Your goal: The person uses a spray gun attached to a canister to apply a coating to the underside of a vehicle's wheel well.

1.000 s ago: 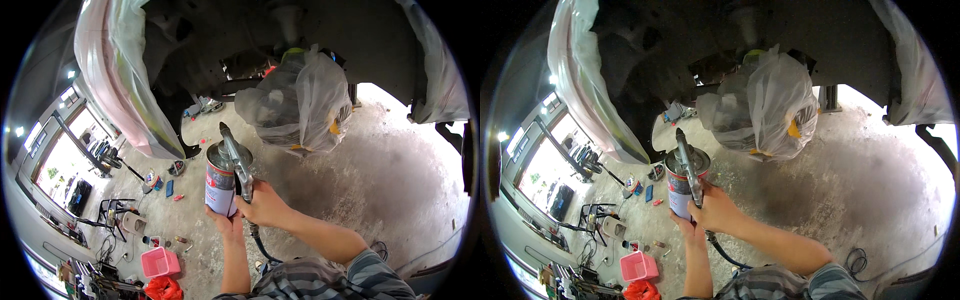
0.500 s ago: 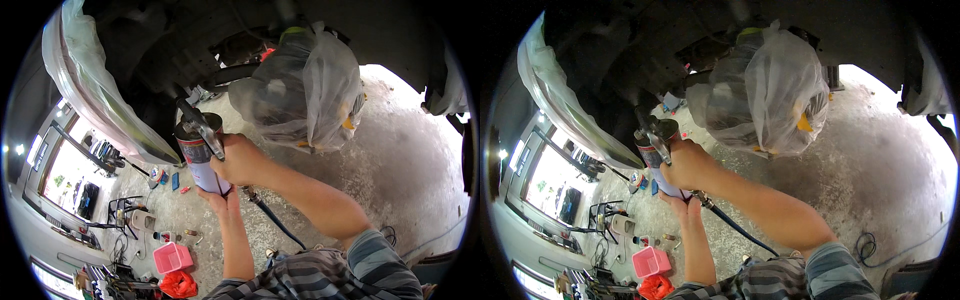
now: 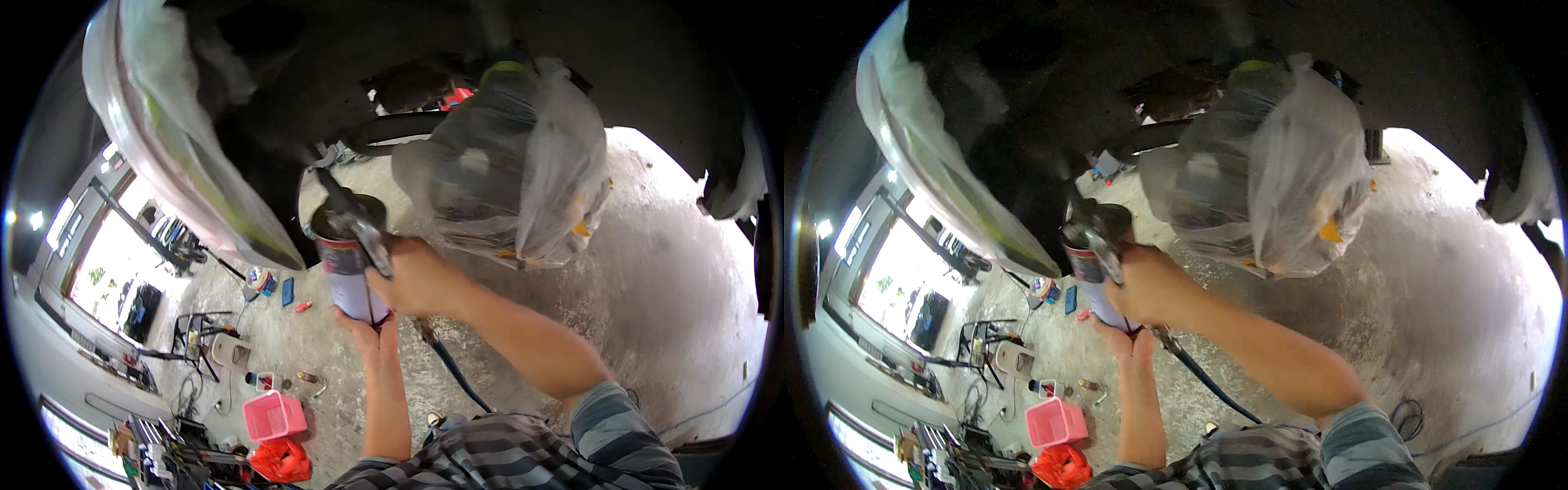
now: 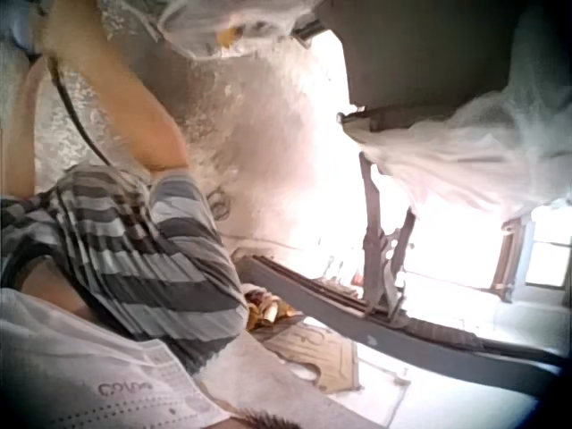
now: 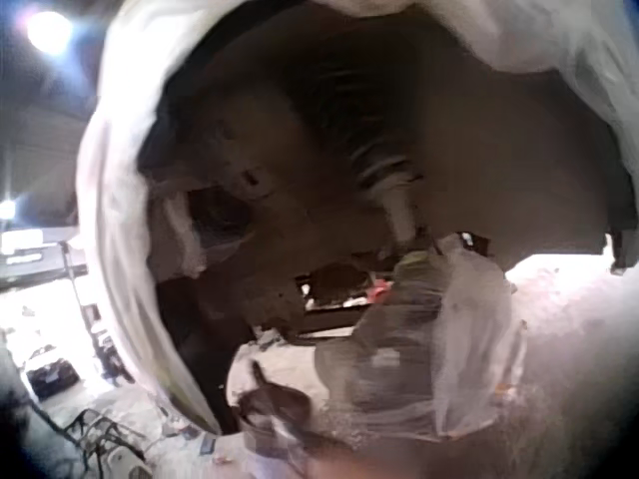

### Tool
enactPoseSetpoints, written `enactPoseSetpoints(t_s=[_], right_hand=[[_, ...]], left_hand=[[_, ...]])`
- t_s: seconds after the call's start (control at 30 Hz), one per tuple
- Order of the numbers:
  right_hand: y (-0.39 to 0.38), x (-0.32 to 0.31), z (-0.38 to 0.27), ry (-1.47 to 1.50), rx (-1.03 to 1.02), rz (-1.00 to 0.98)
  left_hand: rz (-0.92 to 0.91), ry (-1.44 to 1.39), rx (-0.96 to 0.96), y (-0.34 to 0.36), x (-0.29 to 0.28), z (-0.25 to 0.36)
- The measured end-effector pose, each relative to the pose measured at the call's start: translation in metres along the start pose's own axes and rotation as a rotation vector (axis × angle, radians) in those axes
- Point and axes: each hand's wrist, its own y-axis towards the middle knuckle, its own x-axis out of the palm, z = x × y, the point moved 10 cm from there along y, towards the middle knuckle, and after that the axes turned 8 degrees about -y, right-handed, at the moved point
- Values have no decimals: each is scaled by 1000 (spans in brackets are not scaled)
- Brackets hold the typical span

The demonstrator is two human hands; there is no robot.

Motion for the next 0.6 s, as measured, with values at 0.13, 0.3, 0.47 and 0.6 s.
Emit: enactPoseSetpoints(t_s=[0.13, 0.3, 0.47, 0.6], right_hand=[[-89, 41, 8, -105, -158, 173], [-201, 124, 112, 214, 552, -259], [-170, 238, 117, 163, 409, -674], [-73, 339, 45, 171, 173, -627]], left_hand=[[49, -33, -198, 3, -65, -8], [51, -343, -516, -13, -170, -70], [218, -494, -398, -15, -294, -6], [269, -548, -252, 30, -374, 91]])
